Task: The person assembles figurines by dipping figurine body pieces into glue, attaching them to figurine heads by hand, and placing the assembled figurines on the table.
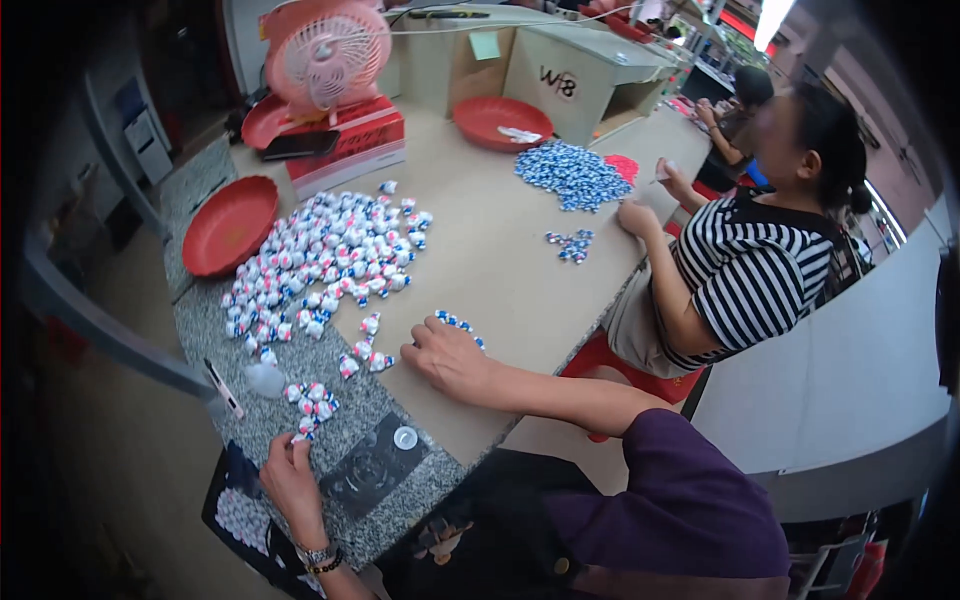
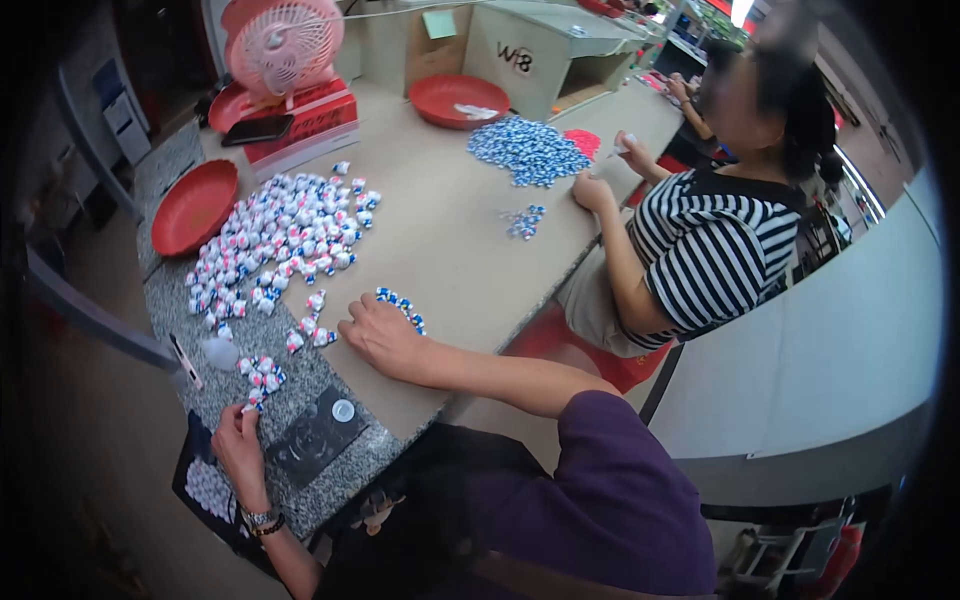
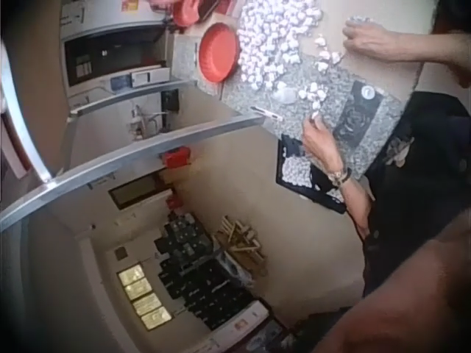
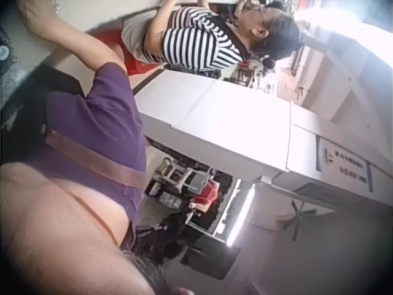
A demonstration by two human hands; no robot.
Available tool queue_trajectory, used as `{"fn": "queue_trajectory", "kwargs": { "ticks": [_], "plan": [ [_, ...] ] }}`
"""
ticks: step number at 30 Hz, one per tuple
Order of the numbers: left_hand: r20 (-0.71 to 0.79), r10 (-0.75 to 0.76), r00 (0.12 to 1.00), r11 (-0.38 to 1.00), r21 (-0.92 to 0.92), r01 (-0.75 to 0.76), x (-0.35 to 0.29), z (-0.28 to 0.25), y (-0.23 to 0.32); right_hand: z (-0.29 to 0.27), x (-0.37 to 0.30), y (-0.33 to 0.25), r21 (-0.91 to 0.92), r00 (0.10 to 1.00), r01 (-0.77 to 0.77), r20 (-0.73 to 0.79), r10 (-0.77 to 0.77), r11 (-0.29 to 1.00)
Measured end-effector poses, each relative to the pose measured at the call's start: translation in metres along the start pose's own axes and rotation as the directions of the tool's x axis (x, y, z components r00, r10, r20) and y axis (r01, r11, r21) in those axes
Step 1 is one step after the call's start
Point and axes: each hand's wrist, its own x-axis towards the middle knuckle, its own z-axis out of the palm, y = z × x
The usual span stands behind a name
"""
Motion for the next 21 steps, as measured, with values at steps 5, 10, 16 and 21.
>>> {"fn": "queue_trajectory", "kwargs": {
  "ticks": [5, 10, 16, 21],
  "plan": [
    [-0.029, -0.326, 0.945, 0.561, -0.81, 0.169, -0.009, -0.002, -0.024, -0.015, 0.002, 0.004, 0.691, 0.994, -0.054, -0.031, 0.105, 0.721],
    [0.529, -0.206, 0.823, -0.601, -0.732, 0.321, -0.026, -0.007, -0.013, -0.026, -0.008, -0.021, 0.782, 0.994, -0.026, -0.045, 0.097, 0.623],
    [0.516, -0.137, 0.845, -0.611, -0.716, 0.338, -0.059, -0.017, 0.034, -0.026, -0.014, -0.044, 0.766, 0.99, 0.136, -0.088, -0.107, 0.629],
    [0.522, 0.013, 0.853, -0.651, -0.643, 0.403, -0.067, -0.002, 0.037, -0.024, -0.018, -0.034, 0.676, 0.994, 0.105, -0.087, -0.062, 0.729]
  ]
}}
